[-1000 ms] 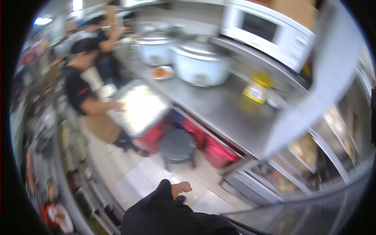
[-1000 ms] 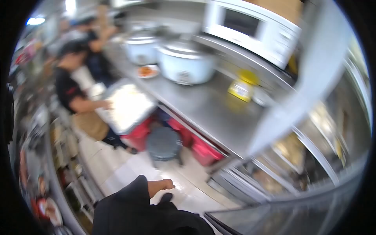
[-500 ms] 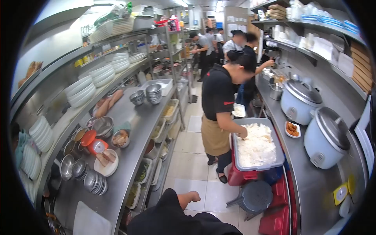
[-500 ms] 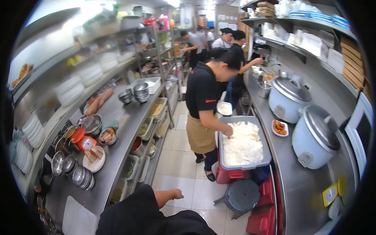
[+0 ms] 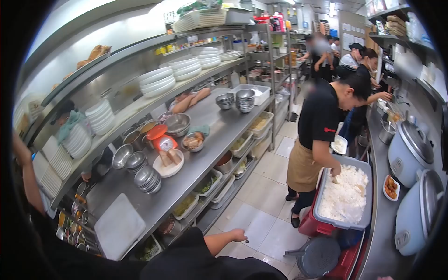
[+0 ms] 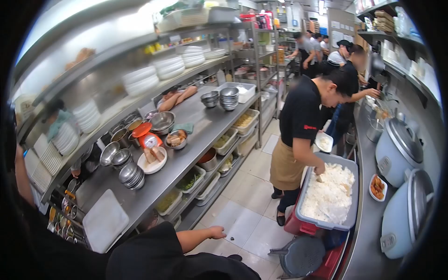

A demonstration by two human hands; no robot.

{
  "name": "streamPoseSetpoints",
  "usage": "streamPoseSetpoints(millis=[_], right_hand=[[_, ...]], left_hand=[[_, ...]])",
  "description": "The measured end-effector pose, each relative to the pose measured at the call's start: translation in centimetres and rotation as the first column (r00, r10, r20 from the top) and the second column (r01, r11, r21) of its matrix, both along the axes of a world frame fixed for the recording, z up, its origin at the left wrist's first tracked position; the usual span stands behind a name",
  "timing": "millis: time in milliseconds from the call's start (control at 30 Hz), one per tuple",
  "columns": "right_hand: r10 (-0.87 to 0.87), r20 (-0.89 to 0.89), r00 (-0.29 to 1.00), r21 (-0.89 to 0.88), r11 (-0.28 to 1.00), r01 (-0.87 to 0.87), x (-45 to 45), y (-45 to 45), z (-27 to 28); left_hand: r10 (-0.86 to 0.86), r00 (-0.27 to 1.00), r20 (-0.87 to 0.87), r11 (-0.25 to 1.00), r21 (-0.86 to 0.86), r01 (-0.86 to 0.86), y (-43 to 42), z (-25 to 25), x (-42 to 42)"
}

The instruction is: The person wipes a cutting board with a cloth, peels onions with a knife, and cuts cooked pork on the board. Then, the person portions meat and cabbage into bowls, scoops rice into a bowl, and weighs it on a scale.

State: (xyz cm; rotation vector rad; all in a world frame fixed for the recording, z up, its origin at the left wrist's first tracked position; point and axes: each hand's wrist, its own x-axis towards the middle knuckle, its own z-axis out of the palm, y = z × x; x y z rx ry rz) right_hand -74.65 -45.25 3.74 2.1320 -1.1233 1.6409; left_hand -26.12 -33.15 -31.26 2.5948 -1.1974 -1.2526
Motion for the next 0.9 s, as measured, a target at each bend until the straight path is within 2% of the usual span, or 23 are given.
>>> streamPoseSetpoints(millis=[33, 100, 200, 300, 500, 600, 700, 800, 900], right_hand=[[0.045, -0.066, 0.997, -0.043, 0.998, -0.048, 1.1, -1.3, 0.2], [0.142, -0.073, 0.987, -0.017, 0.989, -0.144, 2.7, -2.7, 0.5], [0.269, -0.017, 0.963, 0.009, 0.963, -0.269, 3.2, -4.8, -0.5], [0.31, -0.041, 0.95, 0.052, 0.95, -0.307, 2.7, -5.8, -0.9], [0.414, 0.016, 0.91, 0.002, 0.91, -0.414, 1.3, -7.7, -2.6], [0.507, 0.049, 0.861, 0.072, 0.858, -0.509, 1.5, -7.7, -2.9], [0.606, 0.094, 0.79, 0.201, 0.765, -0.611, 1.7, -7.5, -3.9], [0.712, 0.051, 0.701, 0.192, 0.682, -0.706, 3.1, -7.1, -3.4], [0.781, 0.006, 0.625, 0.206, 0.611, -0.765, 4.4, -6.2, -2.3]], left_hand=[[0.085, 0.996, -0.021, 0.993, 0.079, -0.083, 1.0, 0.1, 0.5], [0.253, 0.966, -0.047, 0.944, 0.232, -0.235, 2.6, 0.1, 1.3], [0.238, 0.971, 0.032, 0.962, 0.128, -0.24, 5.6, 0.5, 1.0], [0.166, 0.976, 0.144, 0.969, 0.161, -0.188, 7.1, -3.6, 0.3], [0.249, 0.96, 0.127, 0.966, 0.043, -0.256, 6.5, -3.4, -6.2], [0.196, 0.976, 0.094, 0.98, 0.009, -0.198, 5.2, -1.8, -8.9], [0.166, 0.984, 0.062, 0.983, -0.083, -0.161, 4.0, -1.0, -11.3], [0.183, 0.981, 0.064, 0.969, -0.179, -0.169, 3.3, -2.1, -13.7], [0.12, 0.993, 0.02, 0.971, -0.212, -0.113, 3.0, 0.9, -15.7]])
